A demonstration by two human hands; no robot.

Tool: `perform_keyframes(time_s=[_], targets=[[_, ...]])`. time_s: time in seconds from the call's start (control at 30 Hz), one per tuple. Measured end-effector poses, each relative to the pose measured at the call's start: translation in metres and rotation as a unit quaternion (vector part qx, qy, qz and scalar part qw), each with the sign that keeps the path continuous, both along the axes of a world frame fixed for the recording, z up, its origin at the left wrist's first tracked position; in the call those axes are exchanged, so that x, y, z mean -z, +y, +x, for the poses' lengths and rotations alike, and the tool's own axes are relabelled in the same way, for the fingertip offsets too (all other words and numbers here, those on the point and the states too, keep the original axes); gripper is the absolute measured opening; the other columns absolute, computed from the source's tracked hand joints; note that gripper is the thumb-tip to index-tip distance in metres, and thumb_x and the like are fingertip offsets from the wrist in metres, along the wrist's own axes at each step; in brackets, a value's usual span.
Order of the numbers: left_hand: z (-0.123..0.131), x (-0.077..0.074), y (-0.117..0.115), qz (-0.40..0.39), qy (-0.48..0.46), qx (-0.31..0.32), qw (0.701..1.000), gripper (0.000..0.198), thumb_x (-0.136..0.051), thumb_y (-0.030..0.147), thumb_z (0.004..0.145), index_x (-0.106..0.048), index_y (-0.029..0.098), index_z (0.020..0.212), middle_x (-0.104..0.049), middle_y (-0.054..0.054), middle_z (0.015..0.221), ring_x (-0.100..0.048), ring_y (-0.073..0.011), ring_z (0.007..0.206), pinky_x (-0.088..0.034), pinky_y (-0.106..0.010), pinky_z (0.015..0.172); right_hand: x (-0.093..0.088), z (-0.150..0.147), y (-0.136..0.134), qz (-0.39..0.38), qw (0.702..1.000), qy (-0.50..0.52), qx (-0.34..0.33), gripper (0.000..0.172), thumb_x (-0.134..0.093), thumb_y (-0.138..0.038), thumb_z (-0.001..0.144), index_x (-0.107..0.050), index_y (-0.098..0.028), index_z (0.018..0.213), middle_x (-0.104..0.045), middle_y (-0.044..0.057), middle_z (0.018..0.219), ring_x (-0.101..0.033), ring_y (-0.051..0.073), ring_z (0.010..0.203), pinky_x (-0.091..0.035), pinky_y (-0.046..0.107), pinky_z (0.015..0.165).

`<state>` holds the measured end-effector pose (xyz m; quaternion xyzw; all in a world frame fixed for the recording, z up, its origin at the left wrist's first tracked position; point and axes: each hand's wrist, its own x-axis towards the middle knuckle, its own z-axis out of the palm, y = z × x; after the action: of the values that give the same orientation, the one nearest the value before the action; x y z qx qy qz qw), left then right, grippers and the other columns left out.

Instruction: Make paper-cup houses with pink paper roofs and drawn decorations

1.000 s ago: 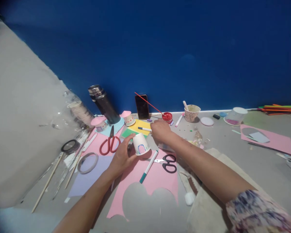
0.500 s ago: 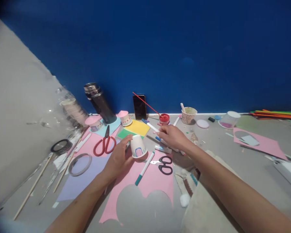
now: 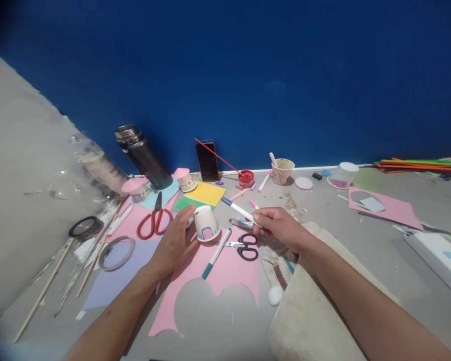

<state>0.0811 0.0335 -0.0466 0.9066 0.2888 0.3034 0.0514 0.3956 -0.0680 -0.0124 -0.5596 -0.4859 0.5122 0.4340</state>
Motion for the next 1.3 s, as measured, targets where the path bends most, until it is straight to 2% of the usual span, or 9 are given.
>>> perform_keyframes(time_s=[0.2,0.33,0.4,0.53,0.67,0.83,0.97,1.2,1.3], targets=[[-0.013,-0.012,0.0,-0.053,0.052,0.027,0.997,0.084,-0.052,0.008,0.093,-0.017,0.027,0.166,-0.036,-0.018,0.163,-0.033,-0.0357,0.157,-0.04,-0.061,0.124,0.001,0.007,0.002,0.023,0.996,0.024,0.081,0.044,-0.071,-0.059,0.086,-0.069,-0.018,0.072,-0.058,-0.001,0.064,-0.041,0.01,0.056,-0.026,0.027,0.055],[-0.014,-0.04,-0.012,-0.046,0.002,0.001,0.999,0.07,-0.045,0.008,0.097,-0.033,0.032,0.161,-0.05,-0.013,0.154,-0.042,-0.0321,0.152,-0.043,-0.057,0.123,-0.006,0.003,-0.003,0.035,0.995,0.013,0.087,0.041,-0.069,-0.056,0.088,-0.071,-0.017,0.074,-0.056,-0.001,0.061,-0.041,0.011,0.056,-0.028,0.026,0.054],[-0.012,-0.061,-0.028,-0.04,-0.037,-0.017,0.998,0.058,-0.052,0.016,0.1,-0.042,0.034,0.155,-0.058,-0.011,0.146,-0.052,-0.0307,0.142,-0.048,-0.053,0.118,-0.017,-0.005,-0.01,0.036,0.997,-0.028,0.064,0.037,-0.069,-0.052,0.089,-0.074,-0.017,0.077,-0.058,-0.001,0.061,-0.043,0.011,0.056,-0.031,0.026,0.054],[-0.004,-0.09,-0.071,-0.052,-0.013,0.058,0.997,0.035,-0.057,0.026,0.103,-0.057,0.025,0.138,-0.074,-0.008,0.113,-0.071,-0.0225,0.1,-0.06,-0.033,0.085,-0.04,-0.026,-0.032,0.037,0.995,-0.079,-0.057,0.032,-0.067,-0.047,0.092,-0.08,-0.019,0.085,-0.068,0.002,0.066,-0.055,0.014,0.059,-0.038,0.026,0.055],[0.007,-0.084,-0.097,-0.112,-0.034,0.082,0.99,0.017,-0.051,0.022,0.106,-0.068,0.023,0.107,-0.071,-0.001,0.078,-0.066,-0.015,0.067,-0.051,-0.024,0.061,-0.047,-0.039,-0.047,0.063,0.995,-0.073,-0.035,0.023,-0.072,-0.042,0.09,-0.083,-0.022,0.086,-0.07,0.002,0.067,-0.057,0.015,0.061,-0.041,0.026,0.056],[0.022,-0.068,-0.106,-0.259,-0.075,0.023,0.963,0.019,-0.055,0.029,0.104,-0.073,0.022,0.101,-0.07,-0.003,0.084,-0.067,-0.018,0.076,-0.051,-0.027,0.067,-0.025,-0.052,-0.046,0.042,0.99,0.124,0.048,0.029,-0.084,-0.049,0.081,-0.077,-0.021,0.086,-0.064,0.0,0.065,-0.051,0.013,0.056,-0.042,0.027,0.057],[0.036,-0.06,-0.114,-0.341,-0.095,0.009,0.935,0.025,-0.055,0.03,0.102,-0.07,0.02,0.084,-0.065,-0.002,0.078,-0.062,-0.017,0.074,-0.045,-0.028,0.068,-0.01,-0.064,-0.045,0.042,0.989,0.139,0.02,0.033,-0.081,-0.052,0.084,-0.076,-0.02,0.085,-0.064,0.0,0.064,-0.05,0.012,0.057,-0.04,0.026,0.056],[0.04,-0.056,-0.116,-0.364,-0.078,-0.019,0.928,0.035,-0.052,0.032,0.1,-0.063,0.02,0.07,-0.059,-0.001,0.071,-0.057,-0.0162,0.069,-0.04,-0.029,0.065,-0.005,-0.077,-0.046,0.043,0.988,0.136,0.057,0.031,-0.08,-0.049,0.082,-0.079,-0.018,0.081,-0.068,0.003,0.06,-0.057,0.015,0.058,-0.044,0.029,0.059],[0.019,-0.058,-0.106,-0.356,-0.09,-0.054,0.929,0.035,-0.051,0.032,0.099,-0.064,0.021,0.068,-0.062,-0.001,0.071,-0.058,-0.0166,0.068,-0.043,-0.029,0.064,-0.013,-0.053,-0.036,0.058,0.973,0.157,0.16,0.031,-0.084,-0.049,0.076,-0.074,-0.02,0.074,-0.063,0.001,0.055,-0.052,0.013,0.052,-0.041,0.029,0.053]])
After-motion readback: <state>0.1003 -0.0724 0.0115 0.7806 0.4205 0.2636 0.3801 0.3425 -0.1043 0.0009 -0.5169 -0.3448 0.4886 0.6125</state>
